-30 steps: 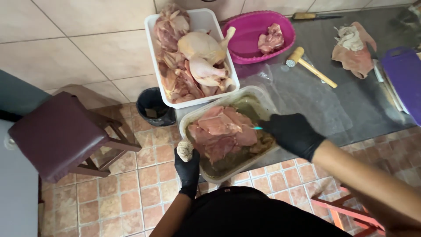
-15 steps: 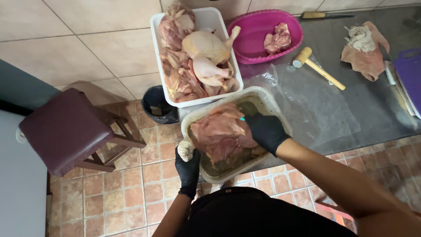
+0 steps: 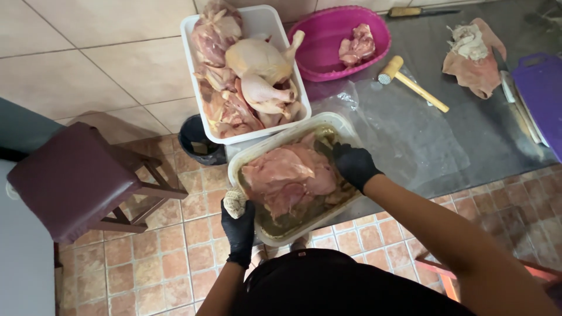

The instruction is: Tenderize chicken with a mallet and marinate it in a container

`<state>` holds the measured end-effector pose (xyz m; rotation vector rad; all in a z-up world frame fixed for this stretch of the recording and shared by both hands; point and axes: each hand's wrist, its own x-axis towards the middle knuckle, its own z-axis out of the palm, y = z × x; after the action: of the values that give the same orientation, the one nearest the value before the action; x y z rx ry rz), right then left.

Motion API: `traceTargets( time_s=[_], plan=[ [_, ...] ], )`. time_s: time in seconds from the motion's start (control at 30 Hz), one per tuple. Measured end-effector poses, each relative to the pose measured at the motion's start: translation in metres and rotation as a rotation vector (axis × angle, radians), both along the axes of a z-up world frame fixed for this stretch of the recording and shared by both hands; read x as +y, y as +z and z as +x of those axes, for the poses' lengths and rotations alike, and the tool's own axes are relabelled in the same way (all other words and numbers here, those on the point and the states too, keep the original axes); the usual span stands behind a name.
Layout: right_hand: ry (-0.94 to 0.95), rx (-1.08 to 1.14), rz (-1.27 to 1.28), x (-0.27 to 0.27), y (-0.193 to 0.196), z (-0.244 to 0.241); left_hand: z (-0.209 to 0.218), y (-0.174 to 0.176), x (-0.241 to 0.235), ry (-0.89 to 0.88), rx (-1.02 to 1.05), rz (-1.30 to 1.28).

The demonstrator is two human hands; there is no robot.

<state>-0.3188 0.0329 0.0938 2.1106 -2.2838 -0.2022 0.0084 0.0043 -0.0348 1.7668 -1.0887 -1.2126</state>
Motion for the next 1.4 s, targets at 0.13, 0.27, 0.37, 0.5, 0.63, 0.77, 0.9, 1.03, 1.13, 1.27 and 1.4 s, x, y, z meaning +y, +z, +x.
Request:
traceTargets(
  time_s=[0.13,0.27,0.37,0.5,0.63,0.77,0.9,1.03,1.13,1.27,1.4],
  plan=[
    [0.040,0.060,0.010,0.027,0.000,-0.015,0.003,-0.003,0.001,-0.011,0.004,0.006],
    [0.088,0.132,0.008,0.048,0.007,-0.033,0.003,-0.002,0.000,-0.017,0.040,-0.003],
    [0.144,0.182,-0.001,0.051,0.011,-0.035,-0.005,0.017,-0.001,-0.001,0.042,-0.007],
    [0.194,0.216,-0.019,0.061,0.012,-0.052,-0.004,0.016,-0.002,0.004,0.078,-0.033],
    [0.225,0.209,0.038,0.056,0.069,-0.034,-0.004,0.023,0.000,0.015,0.075,-0.020],
    [0.252,0.007,0.107,0.043,0.075,0.007,-0.005,0.008,-0.003,0.007,0.063,-0.026],
    [0.310,-0.091,-0.119,0.031,0.055,0.048,-0.004,0.026,-0.003,0.013,0.070,-0.012],
    [0.146,0.069,-0.130,0.008,0.001,0.030,-0.007,0.038,-0.003,0.015,0.075,-0.025],
    [0.024,0.063,-0.053,-0.008,-0.038,-0.004,-0.007,0.036,-0.002,0.012,0.068,-0.028],
    [-0.027,0.034,0.029,-0.013,-0.057,-0.031,-0.007,0.037,-0.001,0.004,0.048,-0.011],
    [-0.009,0.018,0.091,0.014,-0.066,-0.042,-0.006,0.043,-0.001,0.015,0.082,-0.027]
  ],
)
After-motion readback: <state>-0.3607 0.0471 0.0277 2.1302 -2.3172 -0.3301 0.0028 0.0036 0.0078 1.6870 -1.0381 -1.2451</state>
